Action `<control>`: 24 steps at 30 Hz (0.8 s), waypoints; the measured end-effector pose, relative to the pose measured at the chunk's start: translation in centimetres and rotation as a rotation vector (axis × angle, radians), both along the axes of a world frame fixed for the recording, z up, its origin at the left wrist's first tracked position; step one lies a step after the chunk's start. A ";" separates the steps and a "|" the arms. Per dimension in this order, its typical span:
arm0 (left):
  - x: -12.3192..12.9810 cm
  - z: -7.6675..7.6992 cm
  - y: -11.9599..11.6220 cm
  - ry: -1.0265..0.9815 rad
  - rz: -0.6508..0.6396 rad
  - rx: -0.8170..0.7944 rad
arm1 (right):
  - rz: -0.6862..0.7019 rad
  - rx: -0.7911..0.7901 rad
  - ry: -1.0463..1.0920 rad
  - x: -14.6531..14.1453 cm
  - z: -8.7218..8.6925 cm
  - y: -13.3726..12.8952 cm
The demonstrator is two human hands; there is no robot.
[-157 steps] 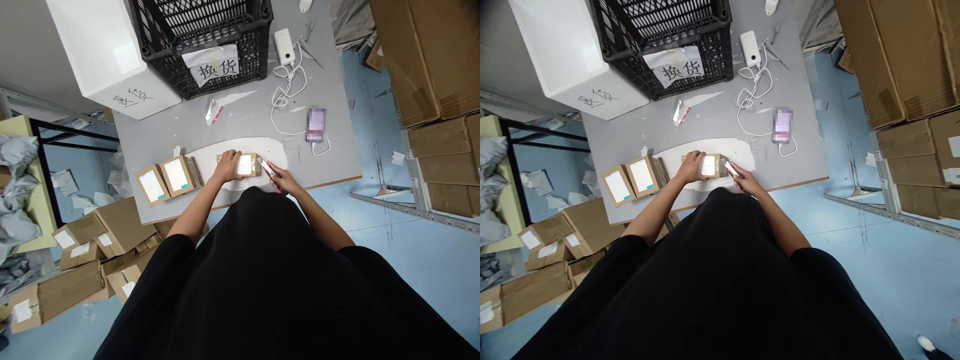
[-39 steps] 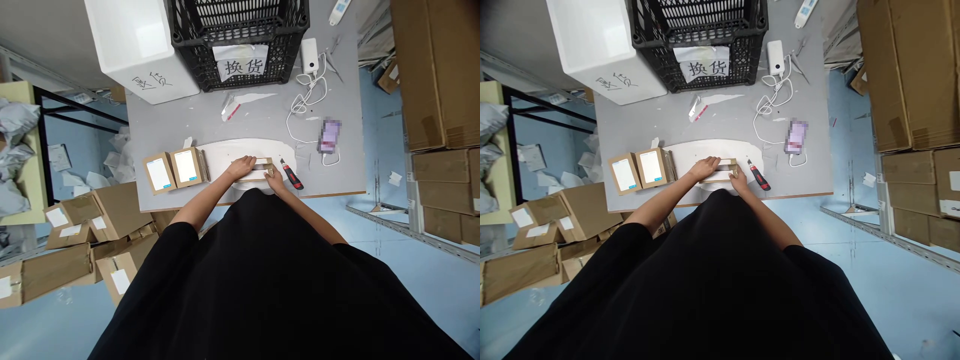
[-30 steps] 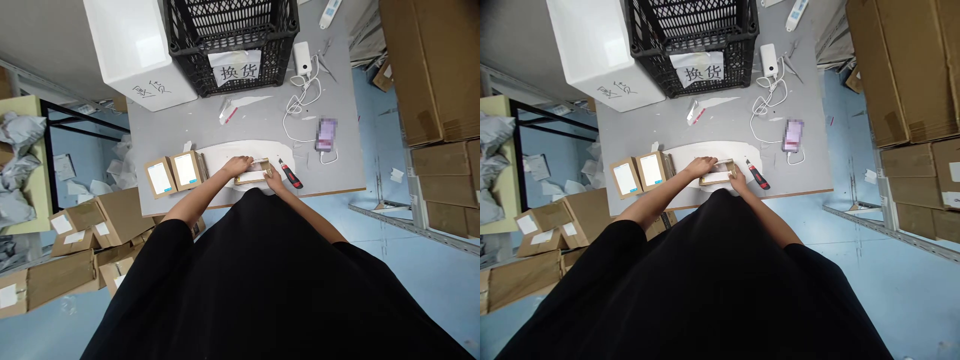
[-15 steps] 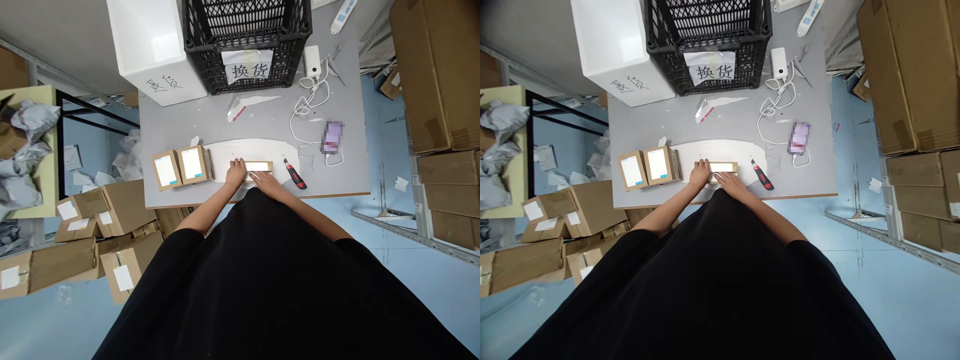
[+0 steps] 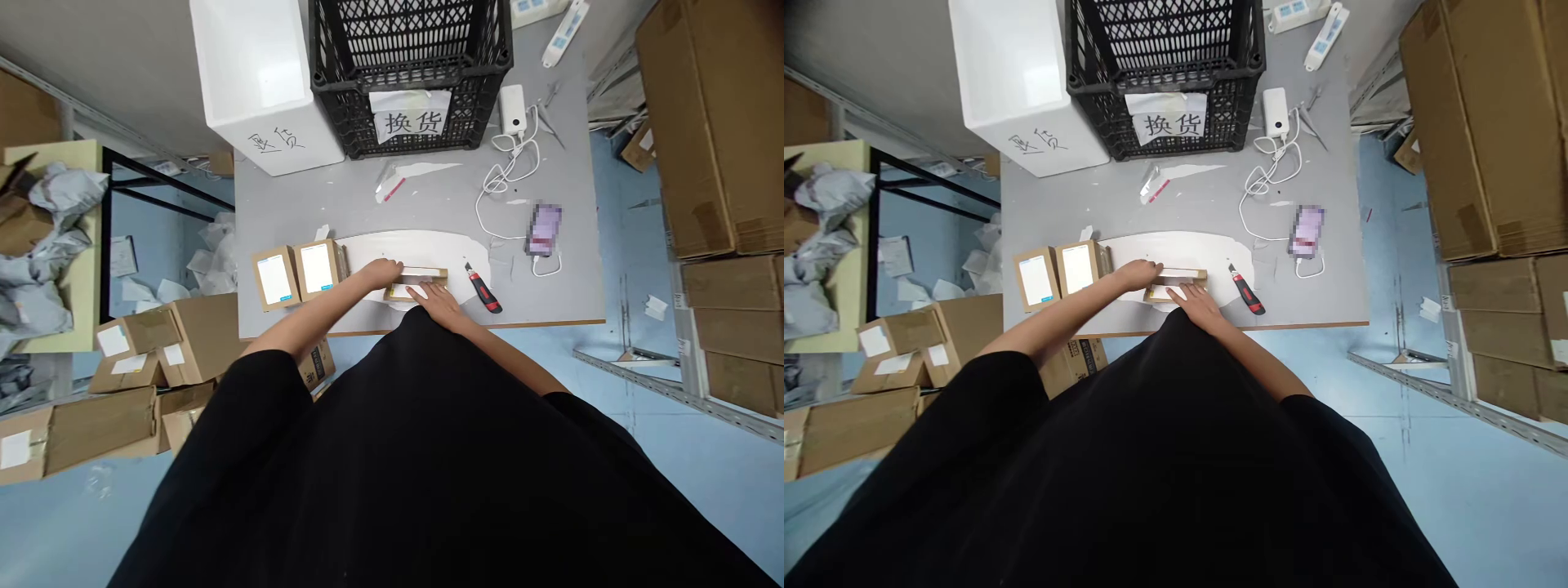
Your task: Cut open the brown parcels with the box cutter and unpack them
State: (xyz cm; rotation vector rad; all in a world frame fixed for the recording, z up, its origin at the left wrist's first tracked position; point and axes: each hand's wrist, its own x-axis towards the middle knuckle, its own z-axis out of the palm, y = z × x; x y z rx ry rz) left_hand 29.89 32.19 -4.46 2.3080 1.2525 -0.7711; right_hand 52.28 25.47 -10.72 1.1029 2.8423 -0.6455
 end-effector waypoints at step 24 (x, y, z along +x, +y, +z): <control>6.4 -1.9 -7.3 -0.412 0.262 0.285 | -0.169 -0.048 0.175 4.7 1.6 1.4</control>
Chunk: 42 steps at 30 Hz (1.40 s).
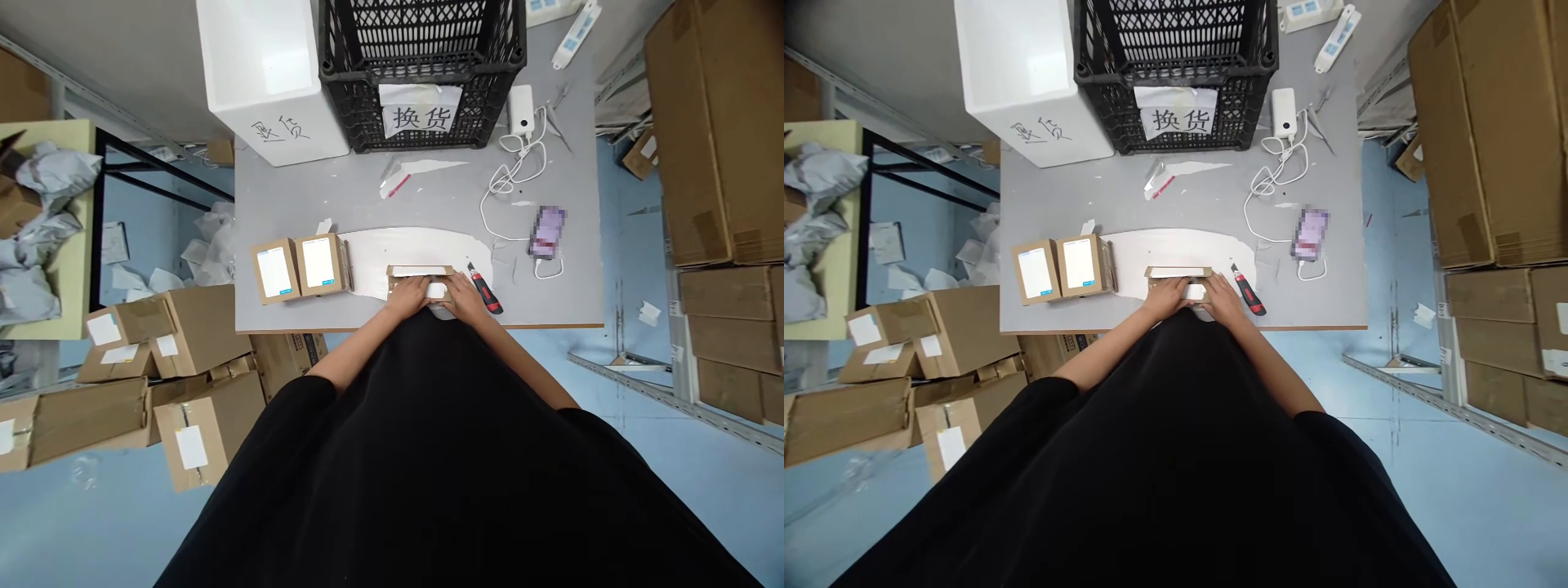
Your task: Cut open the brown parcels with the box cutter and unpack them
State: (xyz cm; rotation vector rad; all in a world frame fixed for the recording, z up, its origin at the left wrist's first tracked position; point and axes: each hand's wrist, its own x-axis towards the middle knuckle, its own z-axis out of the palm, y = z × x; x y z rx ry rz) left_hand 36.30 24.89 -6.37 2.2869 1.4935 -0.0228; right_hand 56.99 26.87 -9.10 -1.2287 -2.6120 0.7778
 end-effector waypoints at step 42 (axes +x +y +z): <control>-8.4 0.7 1.0 0.089 -0.220 -0.077 | 0.217 -0.183 -0.243 -8.8 1.7 2.7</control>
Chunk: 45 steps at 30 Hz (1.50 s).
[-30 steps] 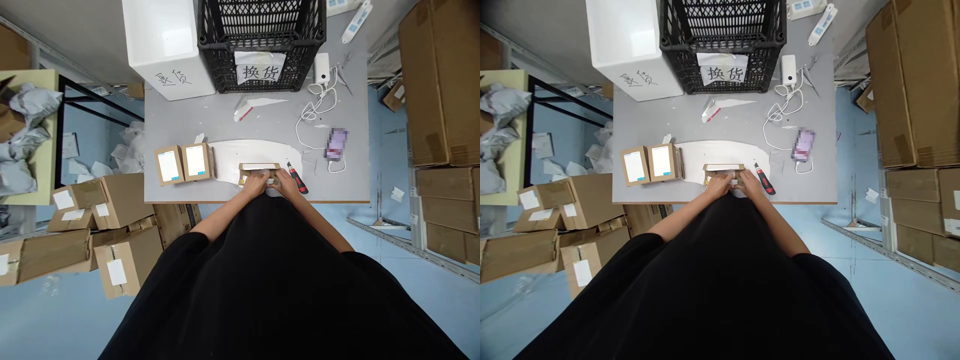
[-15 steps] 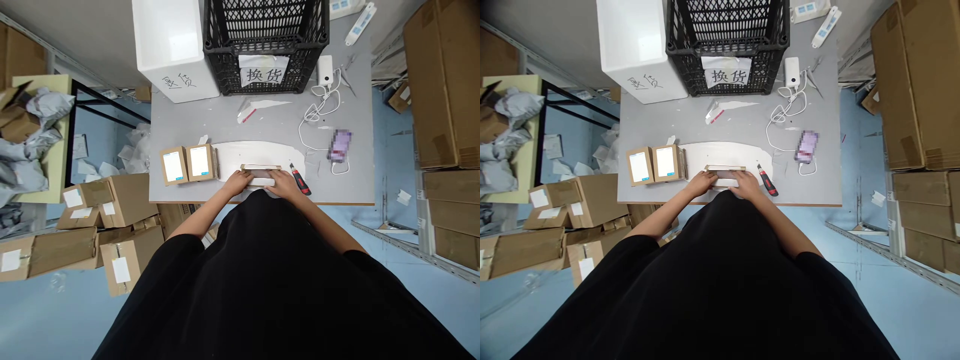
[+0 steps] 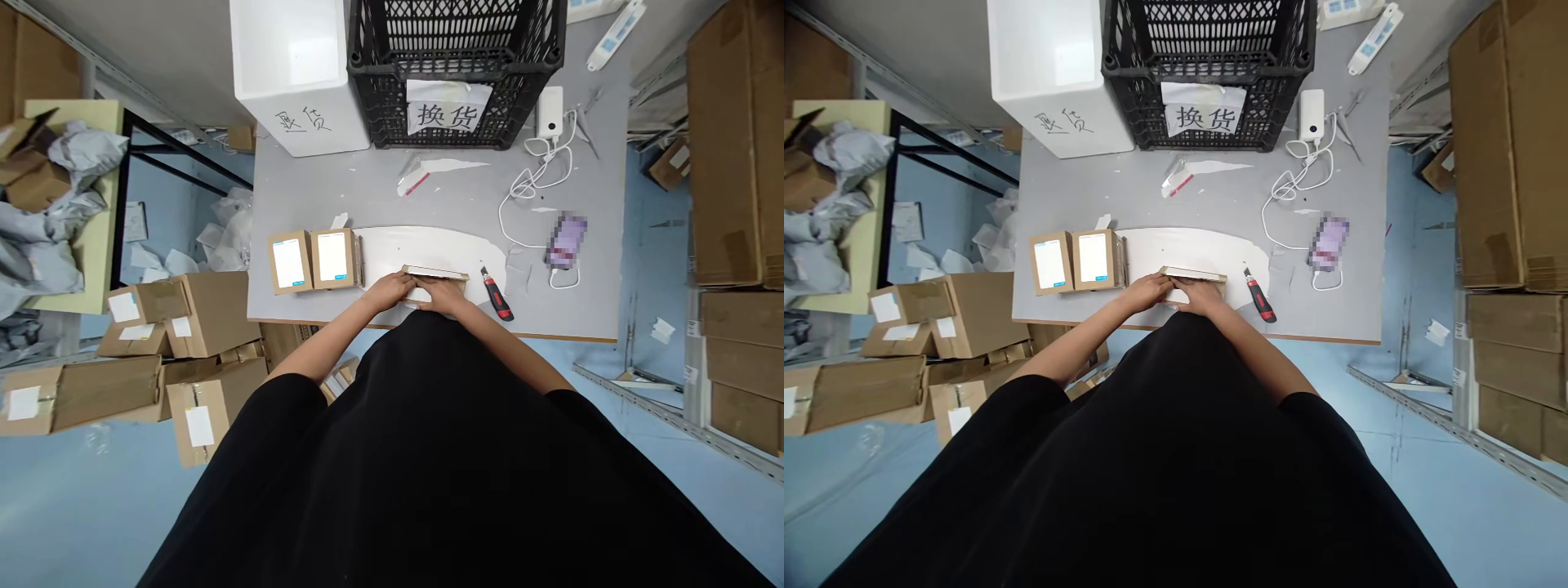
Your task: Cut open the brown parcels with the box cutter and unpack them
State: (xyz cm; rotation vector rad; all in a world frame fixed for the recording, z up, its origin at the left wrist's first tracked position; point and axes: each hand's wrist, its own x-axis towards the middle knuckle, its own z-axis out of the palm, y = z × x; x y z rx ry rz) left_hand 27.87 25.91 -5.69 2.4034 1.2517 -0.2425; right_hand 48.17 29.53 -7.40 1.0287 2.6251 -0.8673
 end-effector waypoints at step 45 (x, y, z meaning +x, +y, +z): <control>7.6 -1.8 0.1 -0.328 0.295 0.112 | -0.951 -0.721 0.748 10.3 -3.2 -4.1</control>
